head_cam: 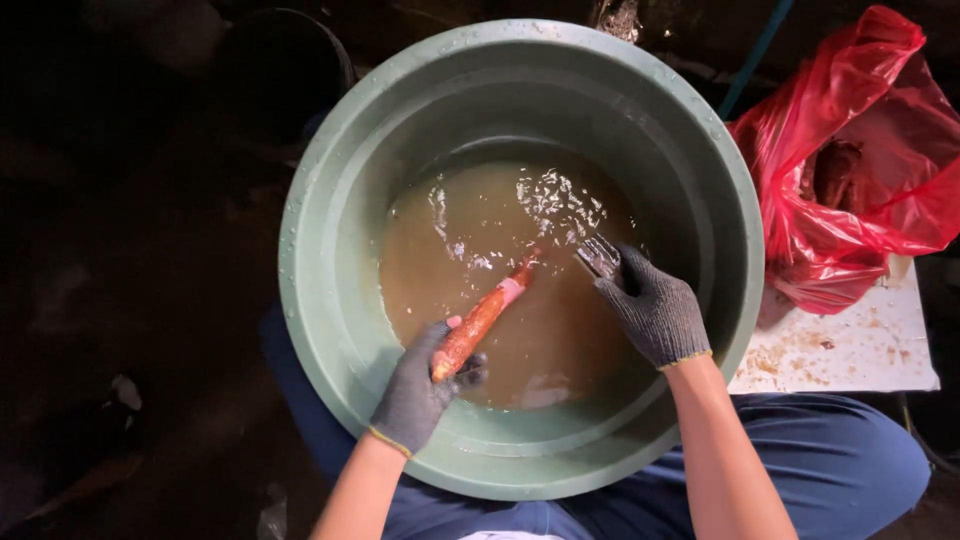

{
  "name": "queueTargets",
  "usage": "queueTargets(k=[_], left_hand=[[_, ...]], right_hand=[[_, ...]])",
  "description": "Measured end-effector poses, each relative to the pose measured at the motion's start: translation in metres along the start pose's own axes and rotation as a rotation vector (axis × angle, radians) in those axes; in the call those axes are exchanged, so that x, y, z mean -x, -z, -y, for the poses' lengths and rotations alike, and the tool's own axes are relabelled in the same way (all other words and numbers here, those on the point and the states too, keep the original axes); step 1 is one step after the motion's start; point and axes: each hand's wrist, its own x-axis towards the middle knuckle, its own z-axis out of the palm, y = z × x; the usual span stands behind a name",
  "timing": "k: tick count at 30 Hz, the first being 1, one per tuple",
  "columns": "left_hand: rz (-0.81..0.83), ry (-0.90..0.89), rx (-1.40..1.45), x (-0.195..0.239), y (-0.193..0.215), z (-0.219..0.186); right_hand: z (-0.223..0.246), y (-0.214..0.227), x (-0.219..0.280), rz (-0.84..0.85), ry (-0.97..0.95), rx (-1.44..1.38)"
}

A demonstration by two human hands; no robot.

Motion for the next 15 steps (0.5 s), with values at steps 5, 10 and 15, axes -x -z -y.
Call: queueTargets(k=[5, 10, 15], left_hand=[[-0.153, -0.149, -0.900, -0.022, 0.016, 0.023], [-0.154, -0.016, -1.671, -0.033, 0.012, 0.027], [-0.224, 0.052, -1.834, -0.047, 0.022, 0.037]], right_hand=[[-0.001, -0.003, 0.000, 0.171, 0.023, 0.244], [0.004, -0.008, -0.001, 0.284, 0.020, 0.289], [-0.047, -0.032, -0.019, 0.317, -0.088, 0.404]])
